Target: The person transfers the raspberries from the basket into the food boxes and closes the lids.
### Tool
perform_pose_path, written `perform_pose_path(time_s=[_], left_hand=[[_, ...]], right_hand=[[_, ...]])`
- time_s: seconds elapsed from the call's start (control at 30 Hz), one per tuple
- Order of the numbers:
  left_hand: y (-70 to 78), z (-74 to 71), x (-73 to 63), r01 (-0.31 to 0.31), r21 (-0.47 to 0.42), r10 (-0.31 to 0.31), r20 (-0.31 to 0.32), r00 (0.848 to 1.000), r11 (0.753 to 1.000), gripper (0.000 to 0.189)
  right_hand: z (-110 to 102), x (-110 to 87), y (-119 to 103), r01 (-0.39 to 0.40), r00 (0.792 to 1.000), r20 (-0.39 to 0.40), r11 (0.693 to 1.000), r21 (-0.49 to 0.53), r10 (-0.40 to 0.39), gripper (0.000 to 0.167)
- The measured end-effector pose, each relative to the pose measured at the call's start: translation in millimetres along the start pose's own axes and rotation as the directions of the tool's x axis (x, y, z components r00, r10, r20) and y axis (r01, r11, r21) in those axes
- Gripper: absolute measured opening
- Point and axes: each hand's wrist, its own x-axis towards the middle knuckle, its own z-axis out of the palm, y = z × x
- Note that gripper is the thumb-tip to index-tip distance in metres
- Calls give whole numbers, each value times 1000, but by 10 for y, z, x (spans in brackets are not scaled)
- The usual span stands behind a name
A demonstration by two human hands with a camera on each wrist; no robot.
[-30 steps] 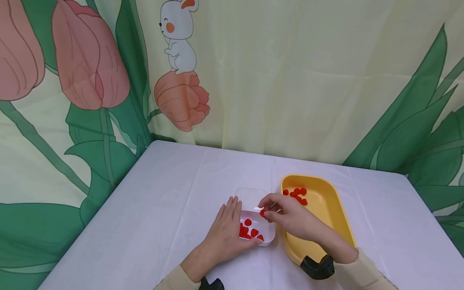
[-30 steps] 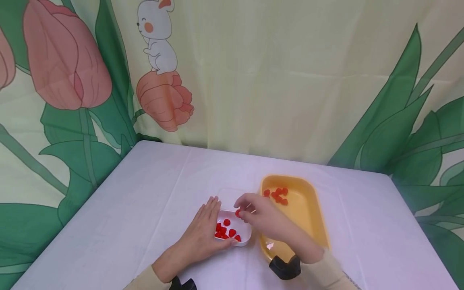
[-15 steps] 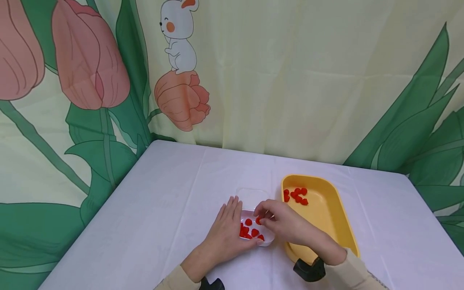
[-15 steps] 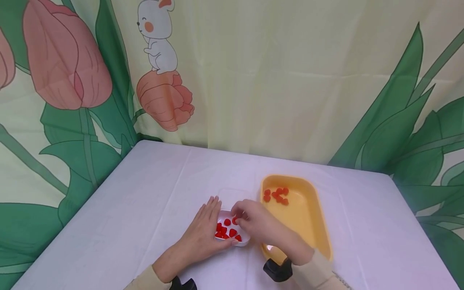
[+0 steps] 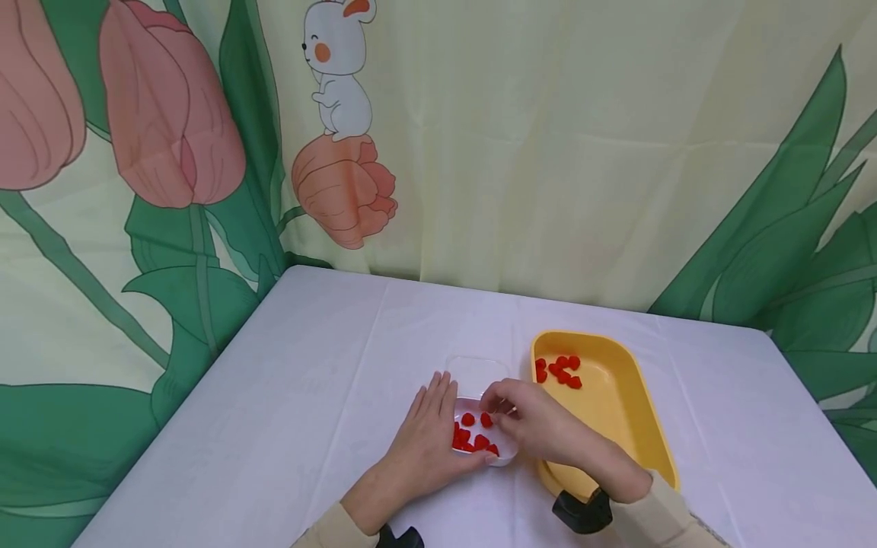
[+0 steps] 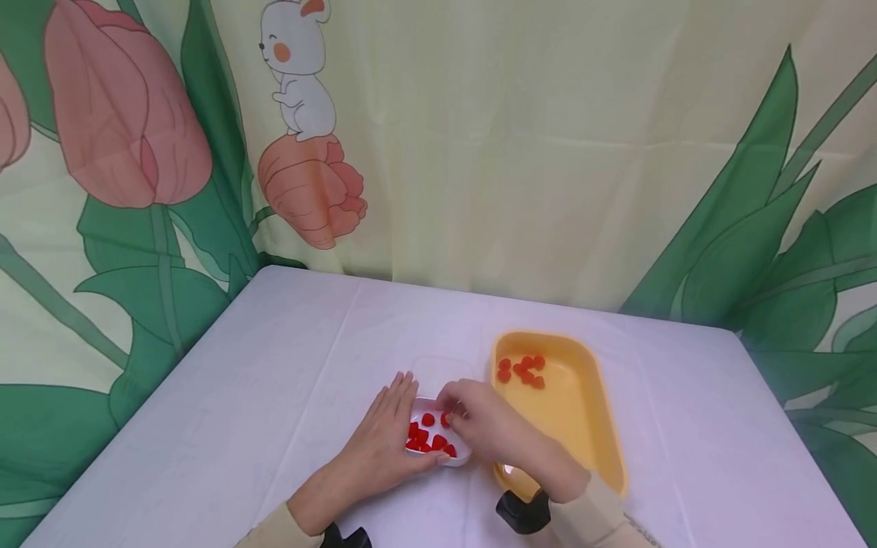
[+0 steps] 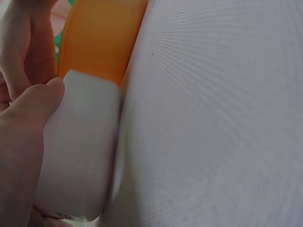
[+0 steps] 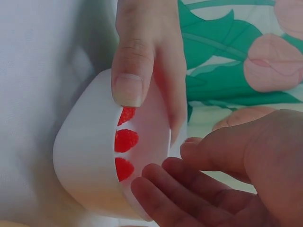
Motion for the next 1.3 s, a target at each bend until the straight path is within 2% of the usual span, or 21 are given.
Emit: perform_pose_path(time_s=[0.33,0.83,1.3], left_hand=[[10,4,0,13,6,-13,7,1000,1000,112],[22,1,16,29,-7,-29,13,999,1000,113],[35,-5,8,25,1,-25,9,1000,1000,112]], right_hand=[[-111,-48,13,-44,991,-126,999,21,47,18],[-297,-100,163,-49,951,-302,998,40,59,16],[-422,-113,396,-111,936,-325,989,94,135,19]])
